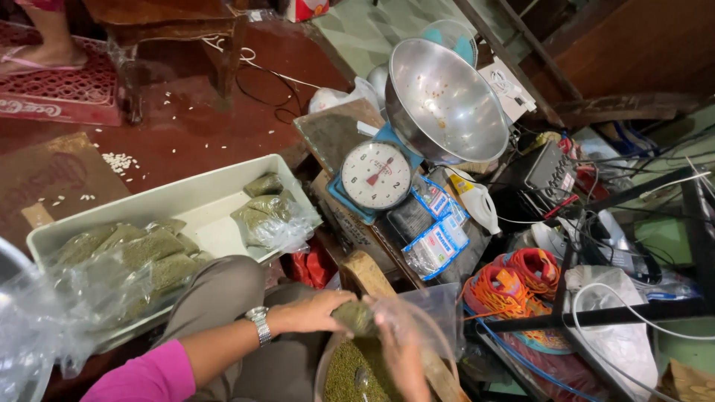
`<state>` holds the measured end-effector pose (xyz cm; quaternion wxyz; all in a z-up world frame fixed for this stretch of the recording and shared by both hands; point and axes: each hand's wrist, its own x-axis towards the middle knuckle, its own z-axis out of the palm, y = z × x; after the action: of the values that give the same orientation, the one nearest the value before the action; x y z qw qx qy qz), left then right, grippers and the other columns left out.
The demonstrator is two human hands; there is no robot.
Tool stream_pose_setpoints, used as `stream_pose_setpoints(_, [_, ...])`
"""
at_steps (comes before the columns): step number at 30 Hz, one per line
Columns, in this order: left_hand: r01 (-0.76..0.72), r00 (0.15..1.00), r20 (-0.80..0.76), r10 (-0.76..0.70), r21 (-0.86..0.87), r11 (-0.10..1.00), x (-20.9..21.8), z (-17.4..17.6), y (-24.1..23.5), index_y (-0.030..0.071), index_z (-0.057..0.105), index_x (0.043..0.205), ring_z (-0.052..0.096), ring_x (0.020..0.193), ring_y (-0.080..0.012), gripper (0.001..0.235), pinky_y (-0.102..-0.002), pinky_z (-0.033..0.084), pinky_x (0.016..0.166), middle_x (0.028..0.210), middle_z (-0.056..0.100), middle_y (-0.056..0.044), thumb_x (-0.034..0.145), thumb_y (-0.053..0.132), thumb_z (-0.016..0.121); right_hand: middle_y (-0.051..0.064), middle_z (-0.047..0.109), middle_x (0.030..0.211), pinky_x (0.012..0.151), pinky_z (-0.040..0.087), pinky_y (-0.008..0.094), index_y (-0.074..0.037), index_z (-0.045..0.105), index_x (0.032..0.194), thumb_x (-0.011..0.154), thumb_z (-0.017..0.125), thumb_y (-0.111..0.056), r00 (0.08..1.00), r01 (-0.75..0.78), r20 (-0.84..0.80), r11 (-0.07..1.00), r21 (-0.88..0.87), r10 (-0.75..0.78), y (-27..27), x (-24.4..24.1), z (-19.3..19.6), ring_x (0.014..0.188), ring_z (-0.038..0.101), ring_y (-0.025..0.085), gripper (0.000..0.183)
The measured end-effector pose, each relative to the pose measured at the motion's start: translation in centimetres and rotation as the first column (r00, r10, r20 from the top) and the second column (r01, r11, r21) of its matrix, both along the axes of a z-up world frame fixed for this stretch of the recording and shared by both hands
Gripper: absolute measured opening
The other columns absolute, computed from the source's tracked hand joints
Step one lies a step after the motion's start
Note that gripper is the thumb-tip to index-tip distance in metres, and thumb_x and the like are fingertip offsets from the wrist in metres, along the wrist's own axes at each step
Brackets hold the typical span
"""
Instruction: Bagging and weighing small green beans from a large container into individual plastic bags.
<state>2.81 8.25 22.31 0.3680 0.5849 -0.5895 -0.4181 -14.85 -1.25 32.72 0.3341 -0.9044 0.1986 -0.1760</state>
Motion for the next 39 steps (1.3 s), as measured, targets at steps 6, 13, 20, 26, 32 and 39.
stream_pose_setpoints(6, [-0.116, 0.991, -0.069, 0.116, 0.001, 0.993, 4.3, 3.7, -1.3, 0.021, 0.047, 0.151, 0.066, 0.119, -0.0265, 0.087, -0.039, 0.056, 0.088, 0.139, 0.064, -0.008, 0.078, 0.061, 0.069, 0.006, 0.073, 0.086, 0.054, 0.065, 0.020, -0.010, 0.074, 0.117, 0.104, 0.042, -0.035, 0.980, 0.053, -0.197, 0.923, 0.381, 0.025, -6.3, 3.5, 3.6, 0.065, 0.072, 0.013, 0.042])
stream_pose_setpoints(13, [-0.374, 0.750, -0.591, 0.298, -0.007, 0.927, 5.6, -4.7, -4.8, 0.018, 0.072, 0.120, 0.072, 0.068, -0.0129, 0.042, -0.024, 0.062, 0.068, 0.087, 0.074, -0.005, 0.082, 0.022, 0.088, 0.023, 0.074, 0.118, 0.073, 0.065, 0.041, 0.000, 0.074, 0.118, 0.086, 0.053, -0.063, 0.867, 0.488, -0.253, 0.833, 0.262, -0.429, -11.6, 9.4, 14.3, 0.103, 0.074, 0.033, 0.074])
stream_pose_setpoints(20, [-0.640, 0.351, -0.658, 0.666, 0.351, 0.684, 8.2, -5.7, -7.6, 0.013, 0.076, 0.101, 0.072, 0.066, -0.0187, 0.021, -0.026, 0.051, 0.056, 0.082, 0.076, -0.011, 0.096, 0.029, 0.063, 0.012, 0.068, 0.122, 0.092, 0.062, 0.046, -0.009, 0.066, 0.126, 0.093, 0.074, -0.063, 0.801, 0.335, 0.393, 0.882, 0.333, -0.452, -21.7, 17.5, 20.4, 0.112, 0.069, 0.023, 0.064])
stream_pose_setpoints(26, [-0.589, 0.287, -0.690, 0.664, 0.420, 0.690, 8.9, -4.0, -6.9, 0.006, 0.075, 0.107, 0.069, 0.070, -0.0171, 0.024, -0.024, 0.047, 0.058, 0.087, 0.072, -0.012, 0.098, 0.020, 0.058, 0.012, 0.072, 0.108, 0.067, 0.071, 0.059, -0.008, 0.067, 0.115, 0.097, 0.067, -0.049, 0.795, 0.197, 0.468, 0.895, 0.401, -0.385, -29.9, 24.7, 19.6, 0.090, 0.080, 0.035, 0.045])
stream_pose_setpoints(32, [-0.569, 0.317, -0.695, 0.646, 0.405, 0.716, 8.7, -4.2, -6.6, 0.005, 0.075, 0.108, 0.068, 0.068, -0.0150, 0.025, -0.022, 0.046, 0.056, 0.085, 0.072, -0.012, 0.096, 0.018, 0.058, 0.025, 0.065, 0.102, 0.056, 0.071, 0.058, 0.004, 0.065, 0.110, 0.101, 0.069, -0.026, 0.836, 0.273, 0.406, 0.922, 0.275, -0.369, -36.2, 29.1, 12.3, 0.083, 0.076, 0.049, 0.031])
stream_pose_setpoints(39, [-0.514, 0.353, -0.692, 0.630, 0.419, 0.748, 8.1, -5.2, -7.4, 0.004, 0.076, 0.107, 0.069, 0.068, -0.0167, 0.025, -0.022, 0.047, 0.054, 0.086, 0.074, -0.014, 0.096, 0.019, 0.061, 0.049, 0.055, 0.117, 0.076, 0.062, 0.056, 0.022, 0.058, 0.124, 0.104, 0.068, -0.042, 0.969, 0.231, -0.129, 0.961, 0.150, -0.213, -28.0, 26.1, 15.8, 0.097, 0.069, 0.050, 0.068])
